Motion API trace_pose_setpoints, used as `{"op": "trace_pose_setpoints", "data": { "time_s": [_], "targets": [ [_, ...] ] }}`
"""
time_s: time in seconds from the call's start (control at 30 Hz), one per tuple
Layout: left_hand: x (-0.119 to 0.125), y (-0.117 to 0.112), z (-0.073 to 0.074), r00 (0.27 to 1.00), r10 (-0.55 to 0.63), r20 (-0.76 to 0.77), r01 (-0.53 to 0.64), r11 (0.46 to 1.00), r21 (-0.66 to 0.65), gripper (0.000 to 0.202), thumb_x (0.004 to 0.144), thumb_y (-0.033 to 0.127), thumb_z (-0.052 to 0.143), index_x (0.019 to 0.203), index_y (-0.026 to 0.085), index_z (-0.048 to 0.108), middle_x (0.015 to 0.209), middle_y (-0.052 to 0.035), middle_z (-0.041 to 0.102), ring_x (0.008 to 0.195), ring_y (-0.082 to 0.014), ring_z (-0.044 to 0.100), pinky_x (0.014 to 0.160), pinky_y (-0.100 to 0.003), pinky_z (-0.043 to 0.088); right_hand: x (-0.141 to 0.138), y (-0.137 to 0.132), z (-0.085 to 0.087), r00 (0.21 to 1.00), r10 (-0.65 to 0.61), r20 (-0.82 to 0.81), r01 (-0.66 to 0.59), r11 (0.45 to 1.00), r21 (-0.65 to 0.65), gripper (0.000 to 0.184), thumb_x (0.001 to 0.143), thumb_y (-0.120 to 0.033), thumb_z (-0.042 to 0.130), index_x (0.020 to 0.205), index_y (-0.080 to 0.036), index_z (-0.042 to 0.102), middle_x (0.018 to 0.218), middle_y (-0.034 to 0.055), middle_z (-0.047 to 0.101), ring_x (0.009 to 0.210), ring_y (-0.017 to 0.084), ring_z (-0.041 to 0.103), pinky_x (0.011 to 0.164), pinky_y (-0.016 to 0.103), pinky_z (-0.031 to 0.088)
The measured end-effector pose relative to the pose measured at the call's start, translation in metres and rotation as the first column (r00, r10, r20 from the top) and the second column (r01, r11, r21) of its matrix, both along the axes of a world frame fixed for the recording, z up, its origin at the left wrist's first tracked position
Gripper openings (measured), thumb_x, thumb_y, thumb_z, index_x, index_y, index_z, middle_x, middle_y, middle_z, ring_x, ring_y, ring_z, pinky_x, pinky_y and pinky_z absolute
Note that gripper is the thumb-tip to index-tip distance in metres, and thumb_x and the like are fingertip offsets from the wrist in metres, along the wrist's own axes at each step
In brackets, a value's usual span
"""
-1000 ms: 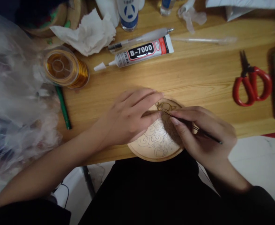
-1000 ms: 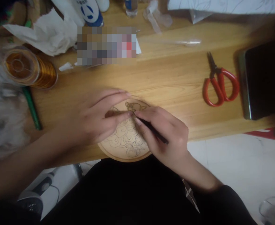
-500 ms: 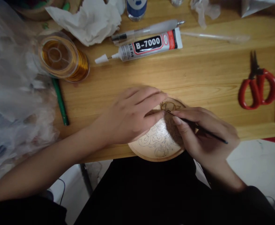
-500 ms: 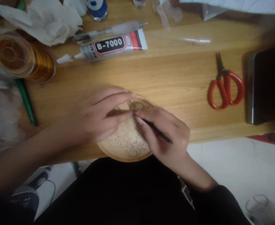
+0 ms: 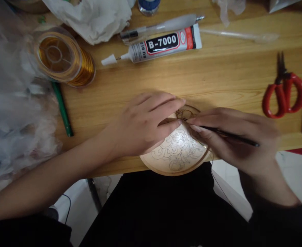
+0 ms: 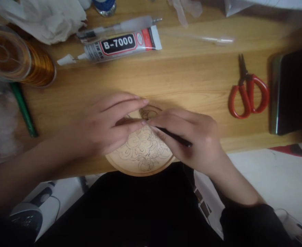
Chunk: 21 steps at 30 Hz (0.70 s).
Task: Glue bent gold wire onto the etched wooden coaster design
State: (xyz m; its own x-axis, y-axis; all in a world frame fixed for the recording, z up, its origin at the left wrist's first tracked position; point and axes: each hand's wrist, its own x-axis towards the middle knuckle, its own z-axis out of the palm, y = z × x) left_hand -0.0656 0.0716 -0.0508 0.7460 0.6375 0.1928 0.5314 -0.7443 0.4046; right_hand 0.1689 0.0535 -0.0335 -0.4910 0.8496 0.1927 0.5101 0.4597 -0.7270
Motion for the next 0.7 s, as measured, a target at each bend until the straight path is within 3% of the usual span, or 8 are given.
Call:
{"op": "trace_pose_setpoints", "data": {
  "time_s": [0.17,0.3,0.53,0.7],
  "targets": [
    [0.004,0.001,0.007,0.998,0.053,-0.013,-0.055,0.982,-0.183,0.033,0.105,0.031,0.035,0.111,0.020,0.065,0.133,-0.0015,0.065,0.127,-0.0205,0.059,0.108,-0.039,0.049,0.009,0.021,0.004,0.977,0.203,0.059,-0.206,0.977,0.053,0.024,0.087,-0.018,0.070,0.109,-0.027,0.071,0.101,-0.0007,0.076,0.089,0.012,0.073,0.075,0.023,0.061],
    [0.003,0.000,0.003,0.998,0.059,0.030,-0.054,0.986,-0.160,0.034,0.106,0.031,0.032,0.116,0.018,0.062,0.131,-0.0024,0.065,0.126,-0.0218,0.059,0.107,-0.041,0.050,0.012,0.032,0.007,0.958,0.277,0.072,-0.283,0.954,0.101,0.020,0.089,-0.017,0.067,0.106,-0.026,0.071,0.098,-0.0018,0.077,0.088,0.009,0.073,0.076,0.017,0.059],
    [-0.001,-0.001,-0.002,0.997,0.034,0.067,-0.022,0.985,-0.174,0.034,0.106,0.032,0.029,0.125,0.022,0.056,0.134,0.0005,0.061,0.130,-0.0205,0.056,0.111,-0.043,0.046,0.013,0.039,0.010,0.937,0.326,0.127,-0.341,0.933,0.117,0.017,0.089,-0.021,0.068,0.104,-0.029,0.070,0.099,-0.0038,0.077,0.084,0.010,0.073,0.073,0.018,0.060],
    [0.002,0.002,0.004,0.997,0.042,0.058,-0.028,0.975,-0.219,0.030,0.105,0.029,0.034,0.115,0.021,0.061,0.134,0.0000,0.062,0.128,-0.0207,0.057,0.109,-0.042,0.048,0.012,0.029,0.003,0.966,0.249,0.073,-0.256,0.962,0.096,0.027,0.084,-0.015,0.072,0.109,-0.025,0.069,0.100,0.0003,0.076,0.086,0.013,0.073,0.073,0.022,0.061]
  ]
}}
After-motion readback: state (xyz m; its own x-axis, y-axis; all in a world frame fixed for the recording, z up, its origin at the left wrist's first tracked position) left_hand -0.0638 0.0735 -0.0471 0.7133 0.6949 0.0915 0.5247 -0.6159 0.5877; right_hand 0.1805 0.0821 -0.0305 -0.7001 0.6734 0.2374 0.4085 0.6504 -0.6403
